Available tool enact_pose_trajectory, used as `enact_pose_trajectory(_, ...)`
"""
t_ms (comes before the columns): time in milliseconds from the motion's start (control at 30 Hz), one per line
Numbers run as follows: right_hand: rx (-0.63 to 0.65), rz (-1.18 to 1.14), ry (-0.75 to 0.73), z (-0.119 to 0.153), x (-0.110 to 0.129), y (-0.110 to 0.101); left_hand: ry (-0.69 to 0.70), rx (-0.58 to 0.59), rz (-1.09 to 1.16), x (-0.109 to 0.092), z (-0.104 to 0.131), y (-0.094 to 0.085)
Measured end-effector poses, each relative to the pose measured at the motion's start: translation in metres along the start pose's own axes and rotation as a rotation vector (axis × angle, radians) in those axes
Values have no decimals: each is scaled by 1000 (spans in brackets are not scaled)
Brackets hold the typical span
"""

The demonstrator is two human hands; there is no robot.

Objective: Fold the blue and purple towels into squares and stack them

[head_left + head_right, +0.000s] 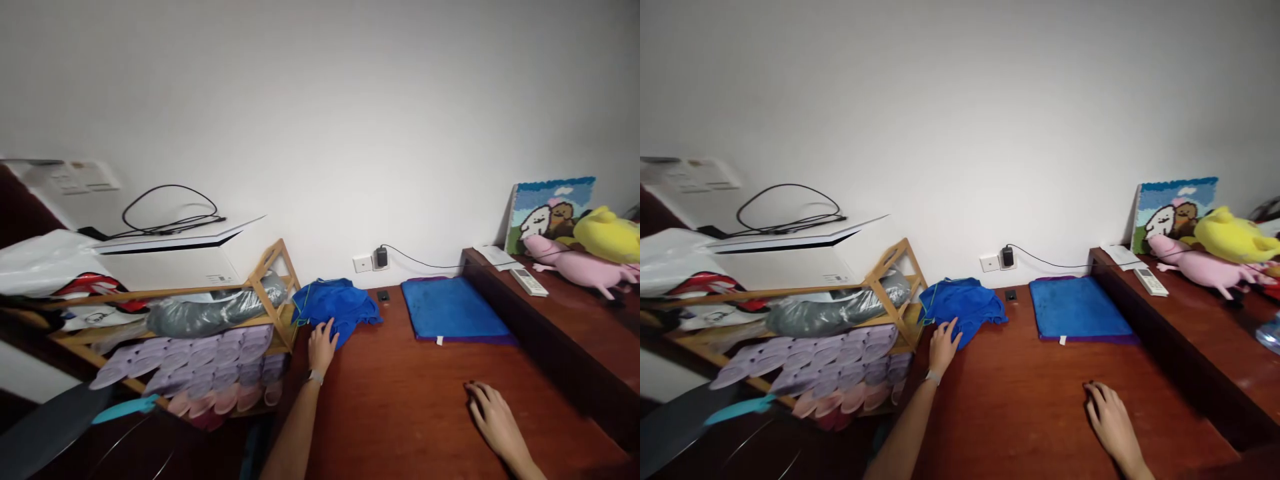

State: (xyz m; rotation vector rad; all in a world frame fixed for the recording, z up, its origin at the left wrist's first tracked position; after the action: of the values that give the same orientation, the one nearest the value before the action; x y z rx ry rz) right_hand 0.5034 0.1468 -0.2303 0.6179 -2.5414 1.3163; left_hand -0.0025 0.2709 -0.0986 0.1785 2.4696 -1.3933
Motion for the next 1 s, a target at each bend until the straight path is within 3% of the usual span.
enact_pose_trajectory(100,0,-17,22,-4,-1,-3,23,70,73,-25,-24,3)
enact_pose_trajectory(200,4,-42,44,-5,3,-7,-12,29,155,-38,-43,-2)
enact_pose_trajectory(300,16,-57,64,-8,8,-11,-60,-71,259,-46,-73,-21)
enact_pose_trajectory(433,22,-71,94,-13,14,-15,-67,-246,407,-65,-127,-71)
enact_pose_trajectory(567,20,-79,107,-14,15,-15,20,-448,529,-98,-162,-142)
enact_pose_trajectory(667,23,-72,93,-15,14,-15,194,-577,613,-121,-163,-188)
enact_pose_trajectory(733,31,-54,88,-15,16,-16,279,-511,611,-129,-159,-204)
enact_pose_trajectory(833,46,-25,87,-16,18,-18,242,-398,568,-129,-152,-215)
enact_pose_trajectory(933,52,-8,83,-15,16,-18,171,-503,575,-125,-144,-238)
enact_pose_trajectory(1000,58,6,76,-15,13,-18,236,-579,594,-130,-135,-264)
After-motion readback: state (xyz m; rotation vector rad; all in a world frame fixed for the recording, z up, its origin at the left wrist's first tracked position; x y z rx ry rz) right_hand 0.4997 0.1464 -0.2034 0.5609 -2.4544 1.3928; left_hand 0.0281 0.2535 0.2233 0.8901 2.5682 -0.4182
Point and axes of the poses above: each hand's wrist, its own z-axis away from the middle knuckle, its own y-axis out of the palm, x = y × z, the point moved 2 cm from there along -z, towards the middle knuckle, and after that the axes turned 6 degrees about -x, right-handed, at the moved point
